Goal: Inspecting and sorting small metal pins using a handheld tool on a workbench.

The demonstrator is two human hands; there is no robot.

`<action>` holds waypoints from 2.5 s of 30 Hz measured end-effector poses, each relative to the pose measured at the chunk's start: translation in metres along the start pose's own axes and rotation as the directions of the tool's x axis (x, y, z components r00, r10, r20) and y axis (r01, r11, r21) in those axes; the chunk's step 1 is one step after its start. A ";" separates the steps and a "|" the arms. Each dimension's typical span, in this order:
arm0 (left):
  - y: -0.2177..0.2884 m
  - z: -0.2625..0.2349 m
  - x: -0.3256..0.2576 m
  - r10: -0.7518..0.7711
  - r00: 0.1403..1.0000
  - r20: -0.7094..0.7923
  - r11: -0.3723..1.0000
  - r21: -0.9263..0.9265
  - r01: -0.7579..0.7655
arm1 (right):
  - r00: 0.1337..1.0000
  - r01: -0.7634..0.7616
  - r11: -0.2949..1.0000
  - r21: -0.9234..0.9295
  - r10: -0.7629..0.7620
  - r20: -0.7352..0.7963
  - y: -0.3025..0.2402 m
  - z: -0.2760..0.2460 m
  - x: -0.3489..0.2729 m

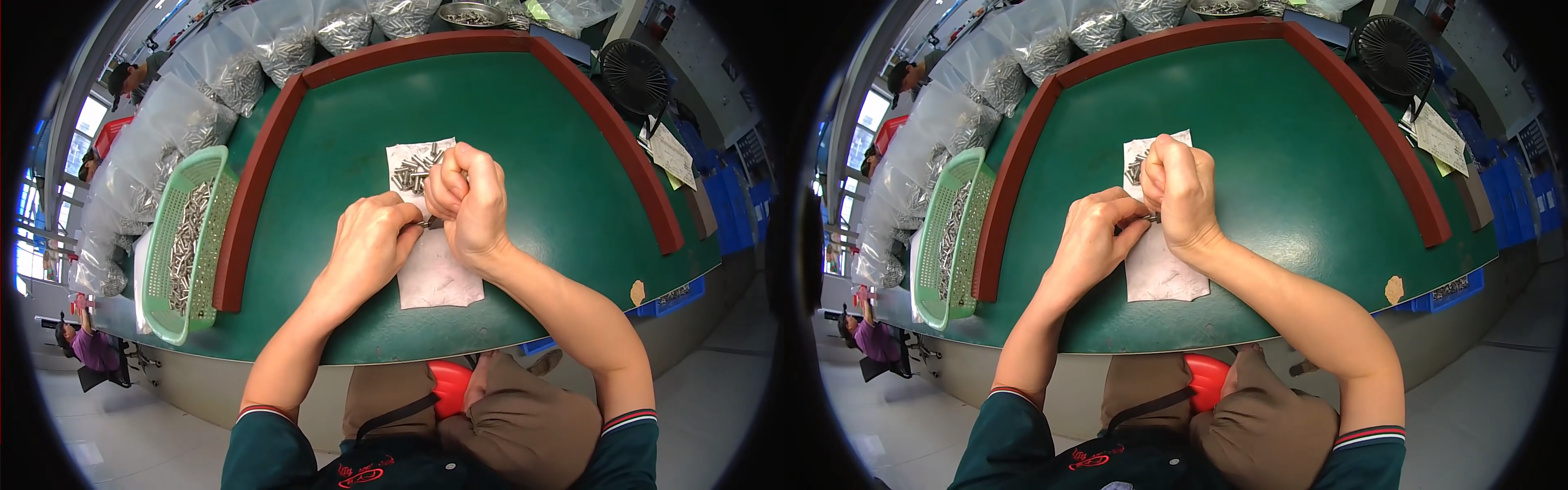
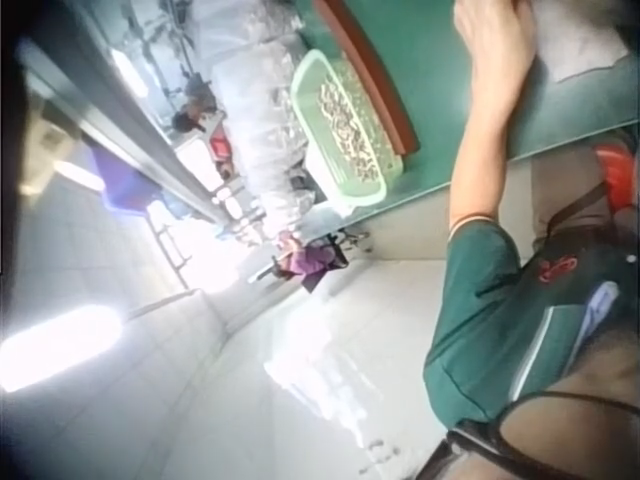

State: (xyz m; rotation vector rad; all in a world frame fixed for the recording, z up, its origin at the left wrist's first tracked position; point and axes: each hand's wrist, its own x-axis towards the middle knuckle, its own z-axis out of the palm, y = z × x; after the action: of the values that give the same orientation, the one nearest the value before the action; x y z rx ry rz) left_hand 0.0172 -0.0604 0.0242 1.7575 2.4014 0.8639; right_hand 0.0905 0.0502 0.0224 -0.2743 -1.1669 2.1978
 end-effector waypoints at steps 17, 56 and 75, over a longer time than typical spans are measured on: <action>0.002 -0.003 -0.003 0.022 1.000 -0.011 0.999 -0.039 -0.022 | 0.999 -0.050 0.987 0.152 0.052 -0.012 -0.011 -0.010 0.005; 0.003 0.003 -0.004 0.121 0.992 -0.045 0.993 -0.002 -0.121 | 0.999 0.045 0.998 0.040 -0.045 0.000 0.005 0.003 0.001; -0.019 0.003 0.000 -0.024 0.999 -0.036 0.742 -0.671 -0.006 | 0.999 0.028 0.949 0.315 -0.018 -0.035 -0.025 -0.015 0.010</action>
State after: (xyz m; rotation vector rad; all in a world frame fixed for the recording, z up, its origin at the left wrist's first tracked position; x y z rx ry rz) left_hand 0.0018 -0.0624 0.0127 1.4236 1.7410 1.5310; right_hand 0.1005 0.0768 0.0347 -0.1569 -0.7800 2.3081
